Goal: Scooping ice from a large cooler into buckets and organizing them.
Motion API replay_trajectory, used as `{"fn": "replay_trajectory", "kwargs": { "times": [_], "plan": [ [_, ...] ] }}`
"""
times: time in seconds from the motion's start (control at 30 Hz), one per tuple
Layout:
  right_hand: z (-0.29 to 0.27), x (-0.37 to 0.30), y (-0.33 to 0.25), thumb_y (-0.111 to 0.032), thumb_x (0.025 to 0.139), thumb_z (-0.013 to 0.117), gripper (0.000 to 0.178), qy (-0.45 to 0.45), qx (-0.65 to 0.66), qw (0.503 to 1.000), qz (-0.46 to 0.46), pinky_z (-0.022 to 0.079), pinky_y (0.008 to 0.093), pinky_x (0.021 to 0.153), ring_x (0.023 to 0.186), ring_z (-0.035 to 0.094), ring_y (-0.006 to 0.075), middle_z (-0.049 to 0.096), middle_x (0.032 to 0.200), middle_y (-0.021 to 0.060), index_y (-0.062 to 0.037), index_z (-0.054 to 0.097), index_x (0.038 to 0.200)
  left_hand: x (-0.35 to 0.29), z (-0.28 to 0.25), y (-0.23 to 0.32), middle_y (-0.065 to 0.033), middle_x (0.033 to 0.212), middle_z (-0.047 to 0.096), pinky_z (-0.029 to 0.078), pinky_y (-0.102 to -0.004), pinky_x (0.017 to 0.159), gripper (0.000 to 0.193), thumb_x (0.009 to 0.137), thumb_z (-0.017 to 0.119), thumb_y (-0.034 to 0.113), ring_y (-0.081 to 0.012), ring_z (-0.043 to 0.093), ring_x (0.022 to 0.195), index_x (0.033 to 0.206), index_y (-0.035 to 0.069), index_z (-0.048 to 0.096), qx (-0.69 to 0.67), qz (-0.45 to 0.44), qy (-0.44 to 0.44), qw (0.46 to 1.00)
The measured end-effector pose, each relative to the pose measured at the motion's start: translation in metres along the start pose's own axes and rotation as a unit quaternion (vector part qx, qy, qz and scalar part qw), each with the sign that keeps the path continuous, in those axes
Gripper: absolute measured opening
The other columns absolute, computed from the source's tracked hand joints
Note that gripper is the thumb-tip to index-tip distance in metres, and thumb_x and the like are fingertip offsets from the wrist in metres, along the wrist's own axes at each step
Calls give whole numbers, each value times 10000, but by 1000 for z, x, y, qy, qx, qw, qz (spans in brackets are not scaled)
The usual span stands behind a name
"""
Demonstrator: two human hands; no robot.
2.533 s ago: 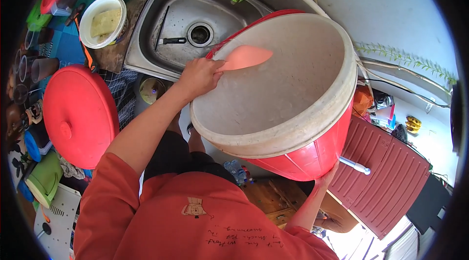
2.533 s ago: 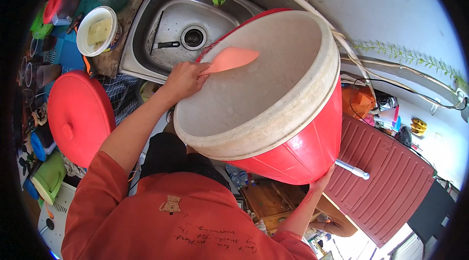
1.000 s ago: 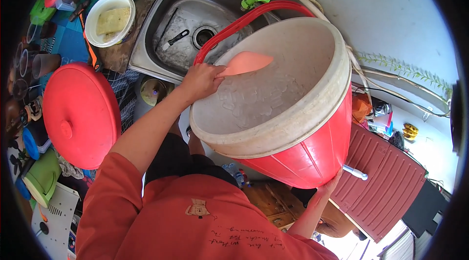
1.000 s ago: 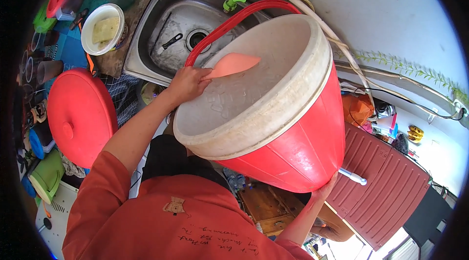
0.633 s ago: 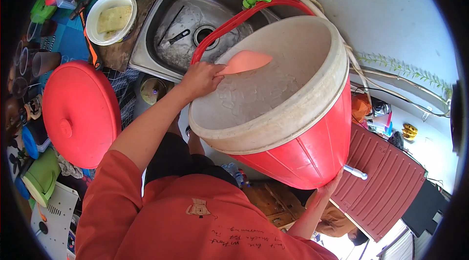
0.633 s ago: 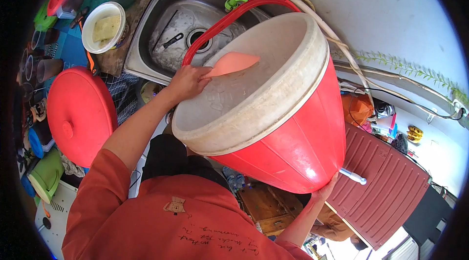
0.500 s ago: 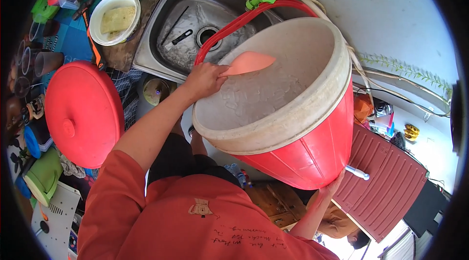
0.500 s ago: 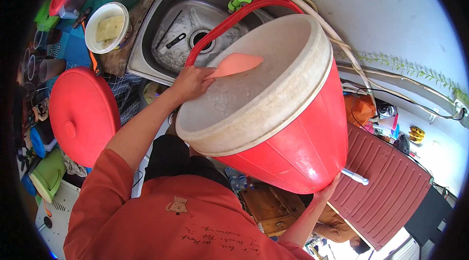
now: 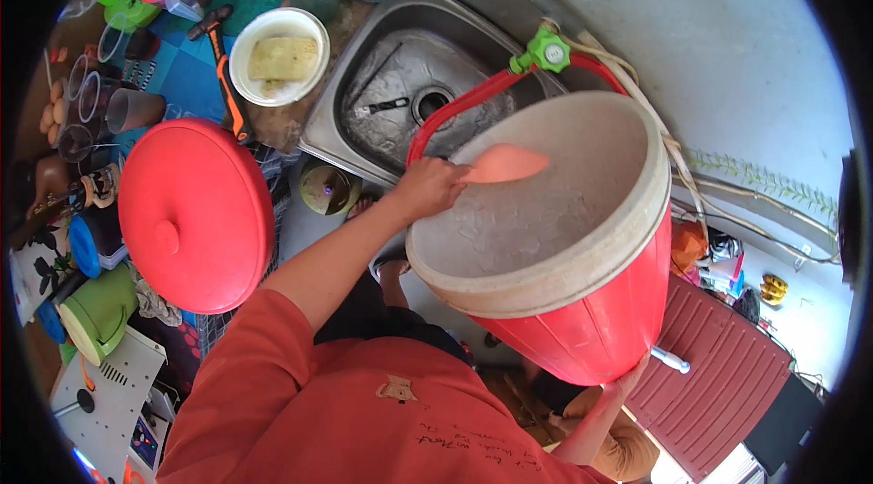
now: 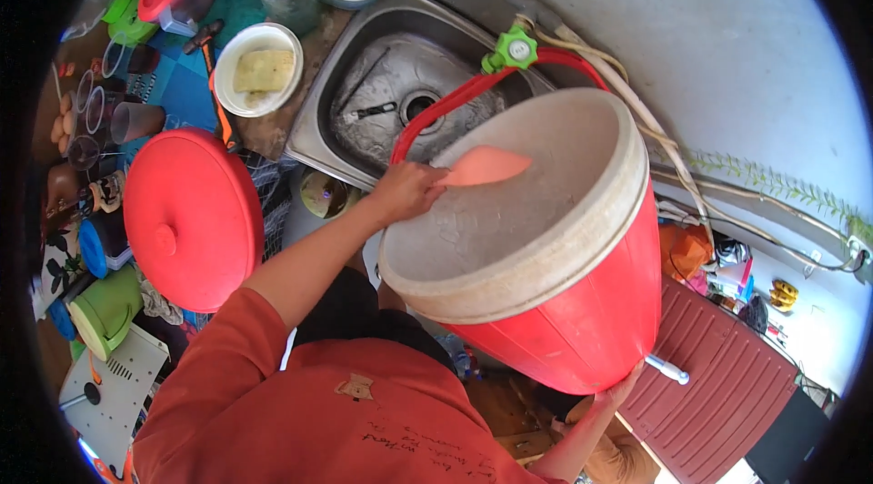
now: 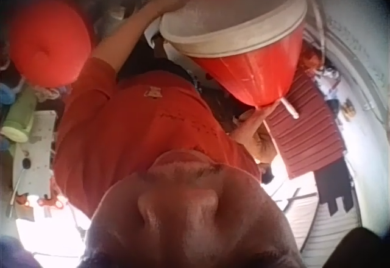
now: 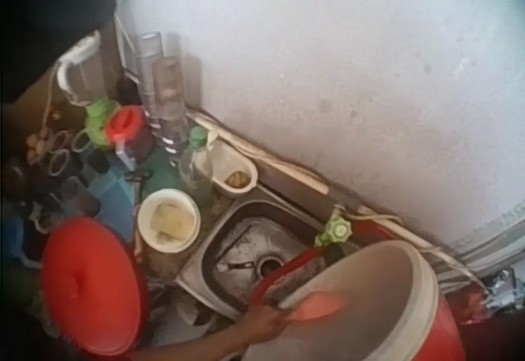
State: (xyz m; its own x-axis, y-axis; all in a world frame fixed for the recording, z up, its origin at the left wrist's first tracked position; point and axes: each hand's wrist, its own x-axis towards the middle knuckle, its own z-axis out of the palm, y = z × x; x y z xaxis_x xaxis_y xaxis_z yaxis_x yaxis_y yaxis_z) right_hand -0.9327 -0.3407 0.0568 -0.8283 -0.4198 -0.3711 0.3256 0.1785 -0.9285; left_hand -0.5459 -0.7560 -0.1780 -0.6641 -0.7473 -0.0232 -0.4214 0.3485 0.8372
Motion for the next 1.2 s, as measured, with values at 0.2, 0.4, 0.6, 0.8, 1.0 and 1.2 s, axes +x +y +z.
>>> {"fn": "replay_trajectory", "kwargs": {
  "times": [0.2, 0.4, 0.6, 0.8, 1.0, 1.2],
  "plan": [
    [24, -10, -4, -440, 980, 563, 575, -35, -22, 999, 0, 422, 435, 1085, 1299, 491, 263, 493, 1448, 67, -147, 441, 1460, -5, 4, -5, -180, 872, 703, 529, -502, 713, 296, 835, 675, 186, -385, 674, 813, 1099, 57, 706, -30, -2, 0, 1000],
    [15, -11, -7, -471, 962, 581, 612, 26, -39, 999, -18, 445, 456, 1069, 1317, 478, 267, 475, 1467, 70, -152, 436, 1464, 0, 0, -4, -148, 915, 719, 536, -496, 730, 296, 834, 679, 173, -383, 677, 825, 1109, 69, 705, -22, -19, -25, 999],
    [64, -33, -14, -478, 955, 591, 615, 36, -44, 998, -9, 475, 449, 1036, 1271, 525, 273, 516, 1429, 78, -122, 457, 1438, 2, 2, -12, -177, 903, 709, 531, -497, 720, 297, 814, 701, 166, -386, 674, 824, 1096, 73, 710, -53, 3, -4, 999],
    [60, -35, -14, -480, 962, 580, 601, 33, -43, 999, 8, 462, 443, 1056, 1258, 542, 262, 542, 1410, 79, -102, 481, 1420, 5, 0, -16, -193, 839, 692, 527, -497, 708, 294, 804, 710, 155, -392, 666, 799, 1081, 59, 708, -49, 8, 4, 999],
    [52, -39, -13, -493, 966, 566, 612, 10, -29, 999, 12, 478, 452, 1041, 1254, 547, 260, 542, 1408, 77, -103, 468, 1428, 7, 4, -23, -198, 806, 686, 517, -505, 684, 296, 800, 711, 150, -402, 662, 785, 1078, 52, 695, -45, 31, 4, 998],
    [52, -39, -12, -471, 957, 589, 649, 34, -24, 999, 2, 486, 486, 1029, 1275, 529, 294, 507, 1442, 100, -87, 426, 1454, 8, 0, -21, -198, 806, 689, 522, -502, 688, 295, 800, 709, 153, -400, 664, 778, 1079, 58, 701, -59, 21, -1, 998]
  ]
}}
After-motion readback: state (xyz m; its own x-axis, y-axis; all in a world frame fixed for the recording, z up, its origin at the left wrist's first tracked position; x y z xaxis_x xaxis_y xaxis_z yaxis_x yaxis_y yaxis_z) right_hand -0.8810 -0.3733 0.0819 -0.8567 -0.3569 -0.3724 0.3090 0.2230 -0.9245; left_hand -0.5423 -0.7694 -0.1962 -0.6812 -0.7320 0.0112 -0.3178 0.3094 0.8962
